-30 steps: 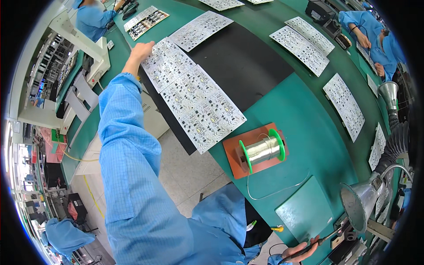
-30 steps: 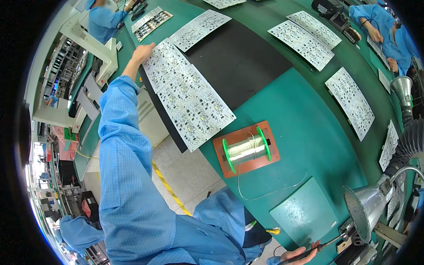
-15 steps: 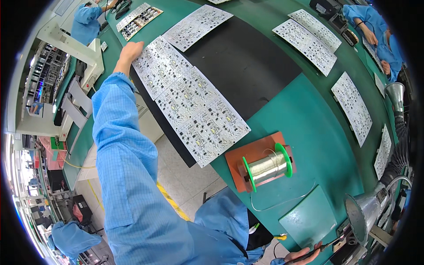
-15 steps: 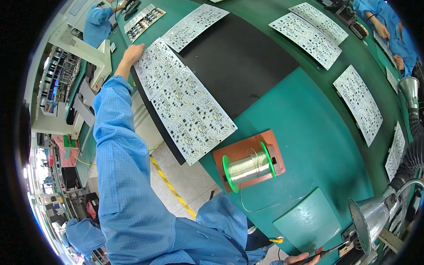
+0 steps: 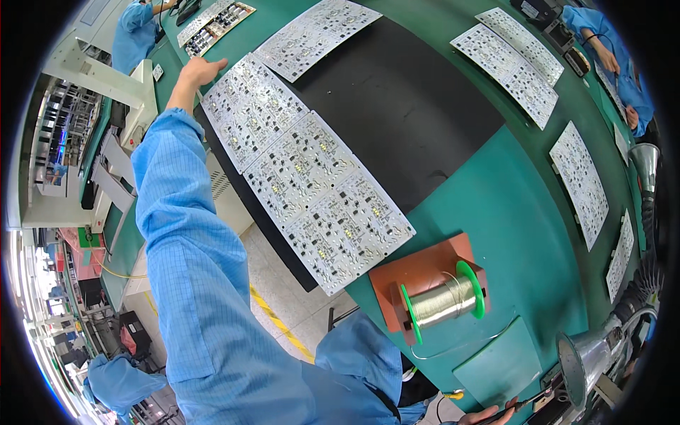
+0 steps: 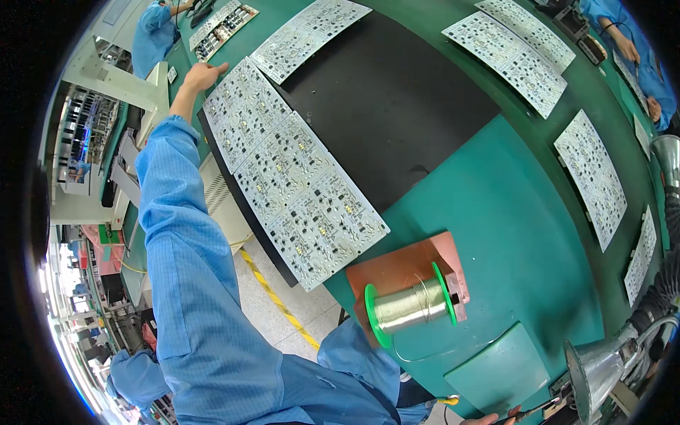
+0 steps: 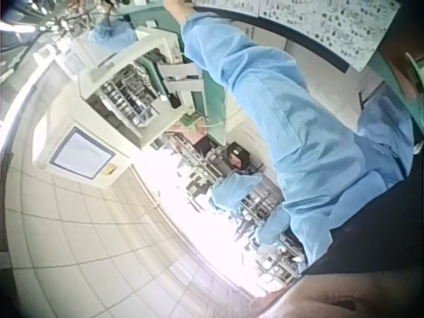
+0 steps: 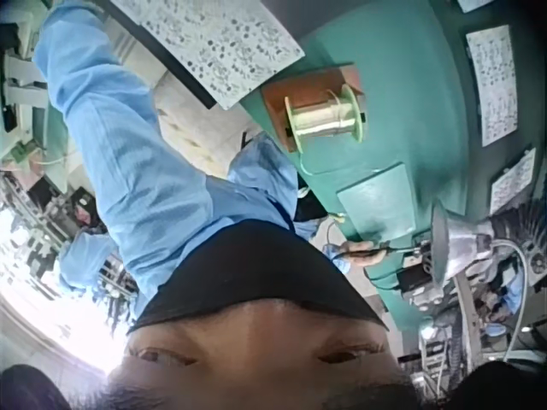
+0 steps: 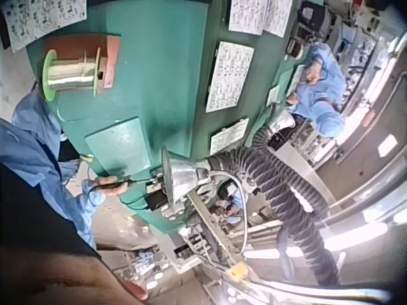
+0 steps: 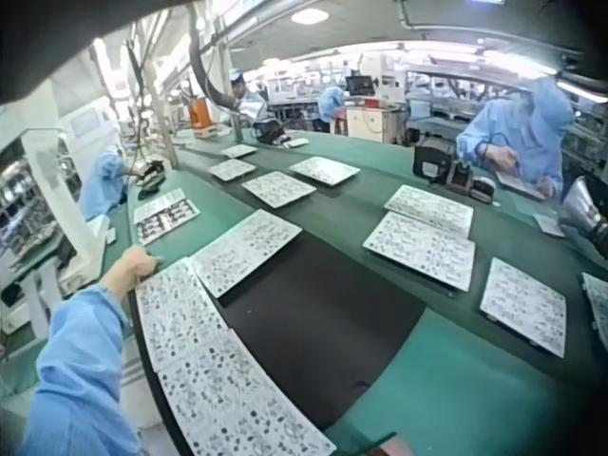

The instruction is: Soldering electronic components onto printed circuit boards at a manual assembly station.

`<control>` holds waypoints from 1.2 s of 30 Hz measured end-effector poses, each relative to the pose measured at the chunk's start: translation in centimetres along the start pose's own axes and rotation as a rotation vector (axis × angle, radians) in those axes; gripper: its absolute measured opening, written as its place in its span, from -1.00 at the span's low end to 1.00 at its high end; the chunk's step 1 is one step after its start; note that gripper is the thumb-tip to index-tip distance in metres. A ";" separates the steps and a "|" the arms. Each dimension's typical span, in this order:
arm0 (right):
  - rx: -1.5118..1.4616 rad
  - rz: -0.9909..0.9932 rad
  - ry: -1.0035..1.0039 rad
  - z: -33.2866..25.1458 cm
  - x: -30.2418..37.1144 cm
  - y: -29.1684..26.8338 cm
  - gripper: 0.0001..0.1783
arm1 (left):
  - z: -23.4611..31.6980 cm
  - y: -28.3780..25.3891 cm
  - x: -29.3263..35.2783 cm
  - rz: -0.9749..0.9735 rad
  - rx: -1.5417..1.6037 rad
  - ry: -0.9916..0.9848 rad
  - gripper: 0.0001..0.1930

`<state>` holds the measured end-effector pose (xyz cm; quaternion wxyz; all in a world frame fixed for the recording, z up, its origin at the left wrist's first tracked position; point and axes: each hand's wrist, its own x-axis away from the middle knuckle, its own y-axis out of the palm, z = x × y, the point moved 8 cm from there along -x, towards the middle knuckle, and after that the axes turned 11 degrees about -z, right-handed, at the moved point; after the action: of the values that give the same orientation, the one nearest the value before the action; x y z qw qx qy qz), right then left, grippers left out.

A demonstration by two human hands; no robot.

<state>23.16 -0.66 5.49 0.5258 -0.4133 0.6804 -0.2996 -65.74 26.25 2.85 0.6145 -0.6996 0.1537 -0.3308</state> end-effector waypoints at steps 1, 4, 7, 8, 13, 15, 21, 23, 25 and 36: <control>-0.020 0.040 0.008 0.7 0.5 0.2 -0.54 | 0.0 -0.2 -0.4 0.008 -0.054 -0.025 -0.24; -0.066 0.188 -0.099 1.5 1.2 0.7 -0.55 | -1.2 -0.2 -2.6 0.071 -0.066 -0.041 -0.19; -0.040 0.060 0.049 0.6 0.7 1.0 -0.54 | -2.9 1.1 -5.0 -0.010 -0.055 -0.137 -0.24; -0.034 0.055 0.049 0.6 0.6 1.2 -0.54 | -2.7 0.8 -5.2 0.073 -0.084 -0.142 -0.36; 0.037 0.105 0.015 0.4 1.0 0.9 -0.52 | 2.7 -0.3 -1.7 0.183 -0.416 -0.166 -0.57; 0.052 0.102 0.016 1.1 1.3 1.0 -0.51 | 2.1 -0.4 -3.2 0.204 -0.400 -0.137 -0.55; 0.036 0.083 0.062 0.5 0.5 1.4 -0.50 | -3.5 1.2 -10.4 0.173 -0.125 -0.104 -0.49; 0.024 0.091 0.043 0.5 0.5 1.2 -0.49 | -3.8 1.2 -11.1 0.128 -0.076 -0.084 -0.47; 0.050 0.059 0.026 0.4 0.2 1.4 -0.51 | -4.7 1.2 -11.4 0.088 -0.030 -0.073 -0.46; 0.120 -0.007 0.091 1.9 1.6 0.6 -0.52 | 0.9 -1.0 -2.9 0.319 -0.250 -0.083 -0.68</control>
<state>24.68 -1.71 3.77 0.5172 -0.3694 0.6830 -0.3600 -67.50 28.91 2.95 0.5733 -0.7501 0.2769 -0.1789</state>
